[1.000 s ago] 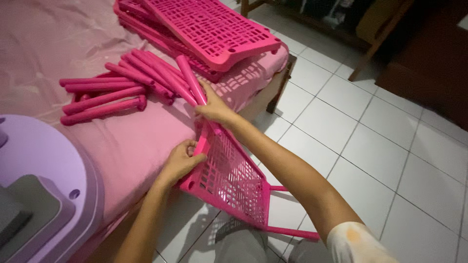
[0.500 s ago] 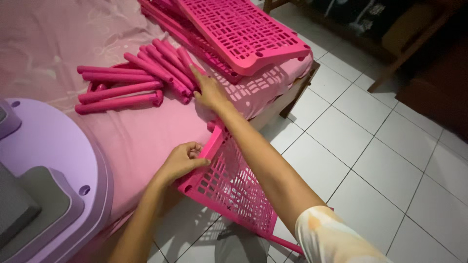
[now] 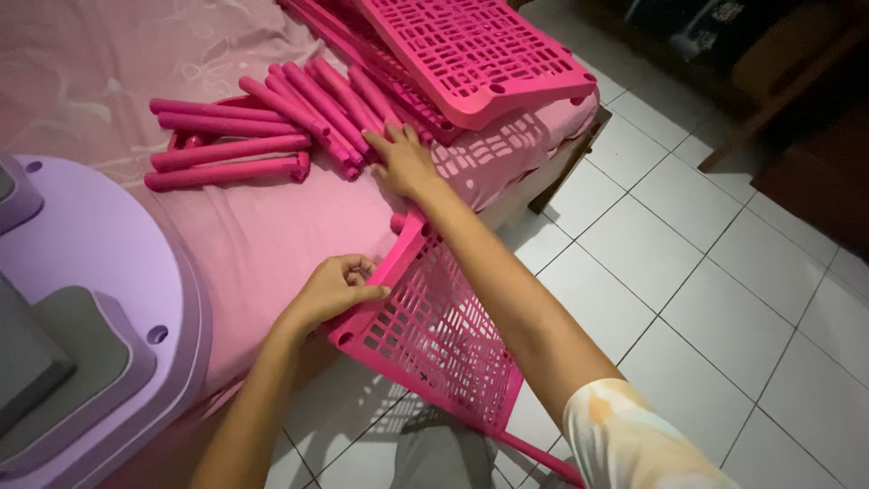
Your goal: The person assembles pink plastic stools by inserting cylindrical legs into the corners of rectangular trays. They repeatedly pick up trays and legs, insert the legs, and stack completed units on the floor.
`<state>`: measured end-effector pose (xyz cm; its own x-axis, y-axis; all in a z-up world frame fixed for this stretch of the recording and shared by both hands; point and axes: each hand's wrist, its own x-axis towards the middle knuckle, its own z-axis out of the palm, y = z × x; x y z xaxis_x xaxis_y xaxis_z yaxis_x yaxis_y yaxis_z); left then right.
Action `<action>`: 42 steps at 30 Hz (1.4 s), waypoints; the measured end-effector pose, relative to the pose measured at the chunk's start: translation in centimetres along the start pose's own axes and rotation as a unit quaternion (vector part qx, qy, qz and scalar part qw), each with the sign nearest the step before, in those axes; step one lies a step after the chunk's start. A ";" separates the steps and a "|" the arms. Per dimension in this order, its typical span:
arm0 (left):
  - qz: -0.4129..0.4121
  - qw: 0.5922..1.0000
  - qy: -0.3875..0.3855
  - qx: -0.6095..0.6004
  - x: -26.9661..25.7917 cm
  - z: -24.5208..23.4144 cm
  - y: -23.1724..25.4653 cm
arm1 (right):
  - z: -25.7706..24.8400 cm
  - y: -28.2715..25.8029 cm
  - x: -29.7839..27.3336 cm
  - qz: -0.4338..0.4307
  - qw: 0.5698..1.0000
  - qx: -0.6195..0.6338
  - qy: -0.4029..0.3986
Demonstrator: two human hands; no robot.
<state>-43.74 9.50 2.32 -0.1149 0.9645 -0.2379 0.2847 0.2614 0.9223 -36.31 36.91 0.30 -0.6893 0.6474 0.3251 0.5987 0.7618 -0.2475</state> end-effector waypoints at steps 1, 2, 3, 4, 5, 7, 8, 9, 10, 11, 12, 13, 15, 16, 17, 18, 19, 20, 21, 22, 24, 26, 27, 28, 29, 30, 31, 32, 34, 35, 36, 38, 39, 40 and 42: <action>-0.008 1.000 0.005 -0.010 0.0 0.1 -0.1 | -0.3 -0.1 -0.3 0.008 0.999 0.016 -0.029; -0.008 1.000 0.005 -0.020 0.0 0.1 -0.2 | -0.8 -0.2 -0.5 0.017 0.998 0.032 -0.056; -0.008 0.999 0.005 -0.031 -0.1 0.1 -0.4 | -1.2 -0.3 -0.9 0.011 0.998 0.029 -0.050; -0.007 0.999 0.005 -0.042 -0.1 0.2 -0.5 | -1.6 -0.3 -1.4 0.005 0.999 0.027 -0.043; -0.009 0.999 0.004 -0.048 0.0 0.3 -0.5 | -2.0 -0.3 -1.8 -0.001 0.999 0.024 -0.037; -0.014 0.998 0.000 -0.062 0.1 0.5 -0.8 | -2.8 -0.2 -2.7 -0.052 0.994 0.096 0.027; 0.001 0.998 -0.010 -0.068 0.1 0.6 -0.9 | -3.2 -0.1 -3.3 -0.077 0.987 0.132 0.060; 0.017 0.997 -0.020 -0.074 0.2 0.7 -1.0 | -3.6 0.0 -4.2 -0.082 0.981 0.162 0.067; 0.033 0.996 -0.032 -0.081 0.2 0.9 -1.0 | -4.1 0.2 -5.4 -0.086 0.975 0.192 0.075; 0.039 0.997 -0.025 -0.058 0.2 1.0 -0.9 | -4.7 0.4 -6.8 -0.090 0.968 0.221 0.083; 0.045 0.998 -0.019 -0.035 0.2 1.2 -0.8 | -5.5 0.9 -8.7 -0.098 0.970 0.215 0.058; 0.051 0.999 -0.013 -0.012 0.2 1.4 -0.6 | -6.3 1.6 -11.2 -0.106 0.971 0.210 0.034; 0.055 0.996 0.019 0.061 0.2 1.9 0.1 | -7.6 3.0 -17.0 -0.113 0.971 0.211 -0.006; 0.058 0.993 0.035 0.097 0.1 2.3 0.5 | -8.1 3.8 -20.1 -0.113 0.970 0.216 -0.019; 0.058 0.992 0.038 0.109 -0.2 2.7 0.9 | -8.4 4.8 -23.3 -0.073 0.976 0.197 -0.051; 0.058 0.990 0.041 0.120 -0.5 3.1 1.2 | -8.6 5.9 -26.6 -0.031 0.980 0.178 -0.083; 0.058 0.989 0.044 0.130 -0.8 3.5 1.6 | -8.6 7.0 -30.1 0.001 0.980 0.181 -0.086; 0.051 0.989 0.034 0.131 -1.1 3.9 2.1 | -8.4 8.1 -33.4 0.032 0.979 0.183 -0.090; 0.045 0.990 0.024 0.132 -1.3 4.0 2.5 | -7.8 9.2 -36.6 0.086 0.979 0.161 -0.088; 0.038 0.991 0.014 0.131 -1.6 4.3 2.8 | -7.0 10.2 -39.6 0.140 0.977 0.138 -0.088; 0.036 0.995 0.032 0.083 -2.3 5.1 3.3 | -5.3 11.9 -45.5 0.225 0.961 0.147 -0.070; 0.024 0.998 0.043 0.041 -3.3 6.2 3.2 | -3.8 13.1 -50.6 0.274 0.951 0.136 -0.050; 0.015 0.999 0.044 0.023 -4.0 6.4 2.9 | -3.1 13.5 -52.8 0.280 0.951 0.122 -0.040; 0.006 0.999 0.047 0.007 -4.6 6.8 2.9 | -2.6 13.6 -54.6 0.285 0.952 0.109 -0.029; 0.006 0.999 0.032 -0.018 -5.4 7.4 2.8 | -2.2 13.4 -56.4 0.281 0.955 0.090 0.010; 0.007 0.999 0.018 -0.042 -6.3 7.9 2.6 | -1.8 13.1 -57.5 0.274 0.958 0.070 0.050; 0.009 0.998 0.004 -0.066 -7.0 8.4 2.4 | -1.7 12.7 -58.5 0.267 0.958 0.050 0.091; -0.007 0.995 0.023 -0.095 -7.5 9.2 2.2 | -1.4 12.1 -59.3 0.280 0.949 0.043 0.137; -0.041 0.986 0.061 -0.151 -8.3 10.8 1.5 | -0.4 10.1 -60.3 0.304 0.925 0.027 0.228; -0.029 0.980 0.060 -0.185 -8.5 11.7 1.1 | 0.0 9.1 -60.7 0.337 0.898 0.035 0.280; -0.015 0.974 0.058 -0.220 -8.4 12.8 0.9 | 0.2 8.2 -60.7 0.368 0.868 0.042 0.331; -0.002 0.960 0.055 -0.274 -8.1 14.4 0.2 | 0.4 7.4 -59.7 0.477 0.745 0.234 0.404; -0.002 0.954 0.055 -0.294 -7.8 15.3 -0.2 | 0.4 7.3 -58.7 0.534 0.618 0.406 0.410; -0.005 0.949 0.050 -0.312 -7.6 16.1 -0.6 | 0.4 7.2 -58.3 0.570 0.456 0.556 0.399; -0.007 0.937 0.036 -0.347 -7.0 17.6 -1.4 | -0.3 8.4 -56.7 0.478 0.250 0.761 0.360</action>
<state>-26.55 3.02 -2.62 -0.1847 0.9497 -0.2527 -0.4021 0.1616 0.9012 7.94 6.56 -19.95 0.0516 0.7962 -0.6028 -0.8771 -0.2525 -0.4086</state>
